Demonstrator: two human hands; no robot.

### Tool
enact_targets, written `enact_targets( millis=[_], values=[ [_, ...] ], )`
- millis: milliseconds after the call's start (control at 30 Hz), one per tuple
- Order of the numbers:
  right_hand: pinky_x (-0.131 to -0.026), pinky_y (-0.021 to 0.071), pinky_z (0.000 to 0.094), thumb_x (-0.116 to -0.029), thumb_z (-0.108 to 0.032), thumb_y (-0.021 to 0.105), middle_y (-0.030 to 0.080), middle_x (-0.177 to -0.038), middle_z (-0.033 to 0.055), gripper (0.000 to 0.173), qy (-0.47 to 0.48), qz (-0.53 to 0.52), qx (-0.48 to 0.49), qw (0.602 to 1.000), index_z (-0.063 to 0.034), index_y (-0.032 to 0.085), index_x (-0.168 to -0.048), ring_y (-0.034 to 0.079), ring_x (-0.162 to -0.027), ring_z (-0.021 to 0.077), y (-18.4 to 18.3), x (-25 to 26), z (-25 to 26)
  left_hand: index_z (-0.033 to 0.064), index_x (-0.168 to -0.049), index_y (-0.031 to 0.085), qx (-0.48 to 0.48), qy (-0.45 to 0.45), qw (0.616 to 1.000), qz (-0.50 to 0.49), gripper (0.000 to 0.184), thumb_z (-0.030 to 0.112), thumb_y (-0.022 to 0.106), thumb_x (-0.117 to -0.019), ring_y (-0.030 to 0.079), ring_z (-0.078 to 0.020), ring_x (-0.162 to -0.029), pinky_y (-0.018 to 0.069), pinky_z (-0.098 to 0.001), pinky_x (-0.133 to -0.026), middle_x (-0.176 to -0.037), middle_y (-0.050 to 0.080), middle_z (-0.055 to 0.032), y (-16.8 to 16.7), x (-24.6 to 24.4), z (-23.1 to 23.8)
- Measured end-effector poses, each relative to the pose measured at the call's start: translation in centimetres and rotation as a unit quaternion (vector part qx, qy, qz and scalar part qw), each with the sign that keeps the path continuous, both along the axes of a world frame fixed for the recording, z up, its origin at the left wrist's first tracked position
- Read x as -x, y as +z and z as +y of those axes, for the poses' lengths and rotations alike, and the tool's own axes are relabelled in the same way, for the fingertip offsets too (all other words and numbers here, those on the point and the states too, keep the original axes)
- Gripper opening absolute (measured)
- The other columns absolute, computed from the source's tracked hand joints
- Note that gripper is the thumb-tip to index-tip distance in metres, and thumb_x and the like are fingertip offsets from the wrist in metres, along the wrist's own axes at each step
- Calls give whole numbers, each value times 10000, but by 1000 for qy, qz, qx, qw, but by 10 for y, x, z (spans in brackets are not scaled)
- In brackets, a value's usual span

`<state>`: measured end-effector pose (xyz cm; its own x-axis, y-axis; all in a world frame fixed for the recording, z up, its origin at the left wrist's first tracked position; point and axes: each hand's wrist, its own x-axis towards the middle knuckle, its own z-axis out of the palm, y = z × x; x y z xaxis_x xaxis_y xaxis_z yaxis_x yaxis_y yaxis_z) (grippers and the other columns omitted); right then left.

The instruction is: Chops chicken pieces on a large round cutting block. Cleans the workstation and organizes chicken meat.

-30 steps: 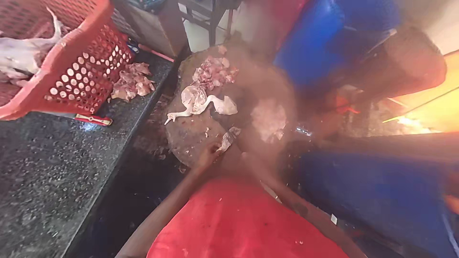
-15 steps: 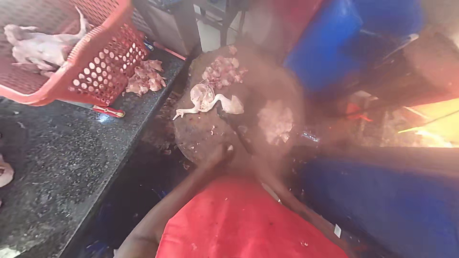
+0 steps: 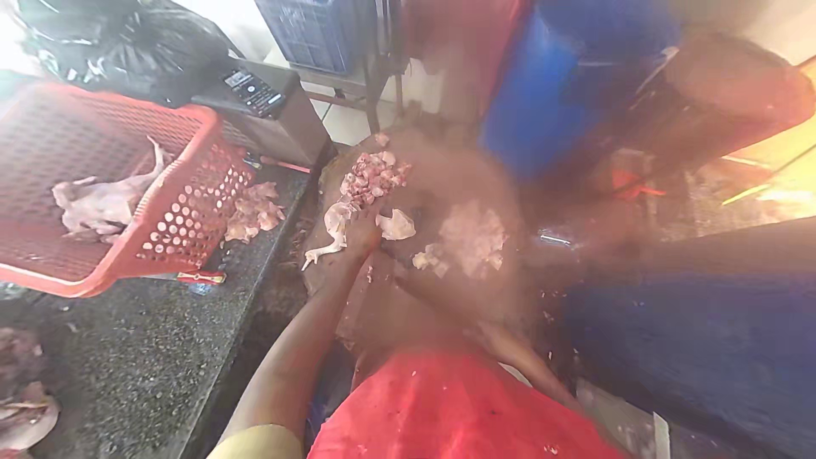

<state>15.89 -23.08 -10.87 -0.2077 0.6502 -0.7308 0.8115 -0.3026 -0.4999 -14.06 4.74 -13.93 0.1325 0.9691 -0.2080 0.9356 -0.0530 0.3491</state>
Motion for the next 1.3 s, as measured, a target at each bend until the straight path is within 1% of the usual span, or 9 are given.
enact_targets(
  millis=[67,367,467,600,733,800,900,1133,1300],
  values=[
    [-856,524,554,-1065,-497,482,655,-976,187,498,-31,43,-8,999,-33,624,-1177,654,-914,325,-4,-1,4,139,-1433,577,3,-9,999,47,490,177,643,-949,418,-474,-1402,284,-707,-1133,-1440,552,-222,-1,-5,6],
    [-664,521,415,-1108,-436,373,582,-817,87,475,-327,123,-38,936,-43,606,-1238,568,-677,205,-26,5,10,205,-1398,592,59,-38,997,-44,367,279,567,-1040,690,-411,-1063,512,-666,-907,-1137,719,-189,104,15,-59],
    [-799,561,498,-1110,-439,333,658,-932,147,523,-272,109,-134,947,-38,589,-1327,657,-808,268,6,9,35,138,-1340,629,64,-17,988,-140,329,230,588,-1027,694,-310,-1040,533,-581,-929,-1145,714,-145,89,18,-86],
    [-532,473,262,-1060,-614,255,506,-713,-51,675,-253,250,-322,877,-40,593,-1169,488,-569,51,83,29,54,61,-1361,602,127,16,981,-146,371,215,580,-1024,693,-341,-1049,526,-573,-947,-1152,705,-201,22,4,-113],
    [-597,503,198,-1027,-695,241,559,-759,-49,776,-201,330,-462,798,-22,606,-1153,530,-645,-26,101,60,52,30,-1390,560,172,56,975,-129,392,215,549,-1044,665,-385,-1137,503,-599,-993,-1235,674,-233,3,3,-133],
    [-677,568,281,-1070,-617,252,647,-809,53,743,-153,240,-444,850,10,634,-1184,623,-702,73,52,66,40,38,-1385,563,170,64,974,-132,388,229,547,-1048,672,-378,-1119,511,-599,-978,-1222,677,-226,5,5,-142],
    [-917,538,539,-1114,-432,328,691,-1107,188,524,-72,66,-134,986,-50,572,-1376,687,-1001,319,10,68,41,62,-1395,580,172,58,977,-111,409,258,573,-1036,654,-392,-1159,496,-615,-999,-1268,660,-228,6,11,-153],
    [-795,561,515,-1093,-401,353,681,-940,155,494,-131,62,-193,970,-27,579,-1325,677,-845,289,30,63,23,54,-1377,589,197,147,951,-188,413,301,568,-1048,672,-357,-1111,503,-599,-996,-1206,684,-216,12,76,-191],
    [-947,522,566,-1118,-449,293,678,-1107,227,565,-123,-33,-98,987,-11,576,-1336,675,-1044,359,0,39,27,71,-1359,607,189,167,943,-219,403,304,594,-1030,675,-327,-1104,515,-584,-987,-1209,687,-195,-7,116,-204]
  ],
)
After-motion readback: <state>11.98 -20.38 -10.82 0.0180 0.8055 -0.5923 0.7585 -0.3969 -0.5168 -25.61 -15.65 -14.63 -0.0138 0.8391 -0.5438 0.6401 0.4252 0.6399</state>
